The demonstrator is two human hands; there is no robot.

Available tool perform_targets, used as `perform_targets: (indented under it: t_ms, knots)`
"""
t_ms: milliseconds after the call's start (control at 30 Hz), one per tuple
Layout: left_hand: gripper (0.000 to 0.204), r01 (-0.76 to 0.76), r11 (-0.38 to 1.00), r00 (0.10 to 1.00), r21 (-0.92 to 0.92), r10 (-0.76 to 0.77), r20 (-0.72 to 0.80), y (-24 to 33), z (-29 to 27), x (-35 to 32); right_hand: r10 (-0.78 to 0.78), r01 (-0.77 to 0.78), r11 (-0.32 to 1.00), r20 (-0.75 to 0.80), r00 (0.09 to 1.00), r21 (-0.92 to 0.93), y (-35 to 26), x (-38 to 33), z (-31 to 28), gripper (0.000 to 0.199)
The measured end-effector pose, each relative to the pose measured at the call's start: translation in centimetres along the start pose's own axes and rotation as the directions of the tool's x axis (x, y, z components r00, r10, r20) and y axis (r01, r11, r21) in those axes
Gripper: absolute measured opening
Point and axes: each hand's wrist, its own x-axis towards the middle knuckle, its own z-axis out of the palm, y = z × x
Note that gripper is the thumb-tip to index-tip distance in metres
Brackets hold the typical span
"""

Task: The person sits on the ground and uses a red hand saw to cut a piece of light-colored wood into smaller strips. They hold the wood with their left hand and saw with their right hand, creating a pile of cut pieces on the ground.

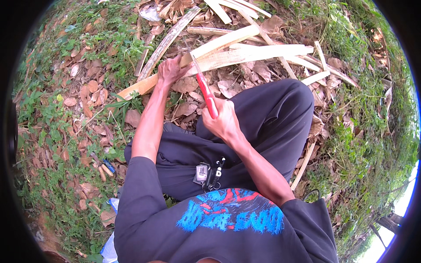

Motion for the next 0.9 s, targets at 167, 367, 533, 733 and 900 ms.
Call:
perform_targets:
  t_ms: [167, 367, 533, 733, 900]
  knots:
    - [0.056, -0.006, 1.0, 0.999, 0.003, 0.006, -0.046, -0.7, 0.7, -1.1, 0.019, -0.019, 1.0, 0.005, 1.0, 0.004, -0.5, -1.6, -0.4, 0.017]
    - [0.056, -0.038, 0.999, 0.993, 0.016, 0.039, -0.111, -1.1, 0.6, -0.4, 0.011, -0.011, 1.0, 0.011, 1.0, -0.013, -2.0, -1.1, 0.7, 0.017]
    - [0.058, 0.016, 0.999, 0.993, 0.05, -0.01, -0.118, -0.3, 1.0, -0.6, -0.005, 0.004, 0.998, -0.019, 1.0, -0.068, -3.5, 2.0, 0.5, 0.024]
    - [0.051, -0.007, 1.0, 0.993, -0.01, 0.006, -0.12, -1.6, 1.3, -0.7, 0.04, -0.042, 0.999, -0.043, 0.998, -0.035, -2.3, 1.0, 1.6, 0.022]
    - [0.053, 0.021, 0.999, 0.993, 0.035, -0.017, -0.115, -0.9, 1.2, -1.0, 0.106, -0.107, 0.993, 0.023, 0.994, 0.056, -3.3, 0.7, -0.4, 0.021]
